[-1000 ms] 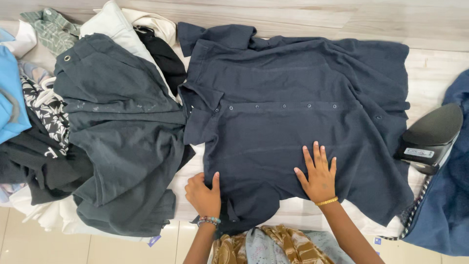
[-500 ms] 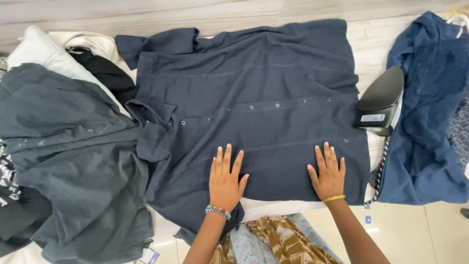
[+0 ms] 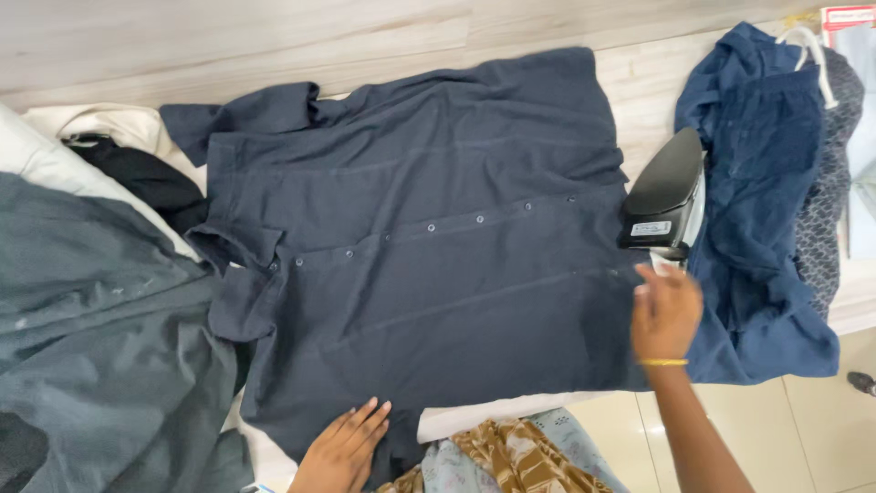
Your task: The person irons a pair of dark shorts and a dark long-sleeved shirt on a tiled floor. They smooth the fabric with their hands, use the iron to remove wrinkles, and reposition the garments to iron different sections.
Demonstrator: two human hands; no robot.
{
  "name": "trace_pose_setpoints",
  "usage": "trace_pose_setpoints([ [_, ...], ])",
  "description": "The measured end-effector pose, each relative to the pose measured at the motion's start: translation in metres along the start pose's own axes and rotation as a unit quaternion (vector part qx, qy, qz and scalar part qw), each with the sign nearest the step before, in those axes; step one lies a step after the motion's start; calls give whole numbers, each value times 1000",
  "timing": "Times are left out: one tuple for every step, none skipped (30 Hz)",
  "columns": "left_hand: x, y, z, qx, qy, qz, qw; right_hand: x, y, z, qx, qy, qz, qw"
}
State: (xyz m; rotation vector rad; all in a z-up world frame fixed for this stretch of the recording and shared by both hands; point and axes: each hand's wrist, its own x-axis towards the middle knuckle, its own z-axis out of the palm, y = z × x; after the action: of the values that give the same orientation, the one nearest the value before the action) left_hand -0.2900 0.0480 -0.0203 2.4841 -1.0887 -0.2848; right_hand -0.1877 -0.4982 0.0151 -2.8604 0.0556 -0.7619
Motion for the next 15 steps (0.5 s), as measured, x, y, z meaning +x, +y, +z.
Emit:
trace_pose_setpoints([
  [0, 1, 5, -29, 23, 2, 999, 5, 30, 3, 111, 56, 123, 985],
  [5, 1, 10, -40, 47, 6, 998, 25, 73, 15, 105, 102, 172, 974],
  [10, 5, 13, -52, 68, 9, 996, 48, 117, 25, 94, 90, 172, 976],
  [16, 11, 14, -65, 89, 12, 994, 69, 150, 31, 83, 78, 172, 979],
  [25, 20, 15, -42, 86, -29, 995, 88, 178, 40, 81, -50, 246, 965],
  [34, 31, 18, -18, 84, -69, 994, 102, 199, 51, 78, -178, 313, 930],
  [43, 35, 19, 6, 83, -107, 991, 109, 213, 63, 147, -217, 366, 893],
  [45, 35, 19, 15, 92, -106, 990, 116, 223, 73, 215, -254, 416, 847],
  [47, 35, 24, 23, 105, -106, 988, 124, 233, 81, 279, -288, 457, 794],
  [48, 31, 31, 31, 118, -107, 987, 129, 238, 87, 237, -315, 439, 807],
  [44, 26, 36, 21, 108, -106, 988, 131, 239, 95, 196, -344, 421, 816],
  [41, 20, 40, 10, 99, -105, 989, 132, 238, 101, 153, -373, 401, 823],
  [35, 20, 43, -1, 88, -108, 990, 132, 235, 106, 118, -372, 392, 833],
  [33, 20, 47, -6, 89, -122, 989, 131, 233, 109, 82, -371, 383, 842],
  [33, 17, 51, -13, 89, -134, 987, 127, 231, 108, 46, -369, 375, 849],
])
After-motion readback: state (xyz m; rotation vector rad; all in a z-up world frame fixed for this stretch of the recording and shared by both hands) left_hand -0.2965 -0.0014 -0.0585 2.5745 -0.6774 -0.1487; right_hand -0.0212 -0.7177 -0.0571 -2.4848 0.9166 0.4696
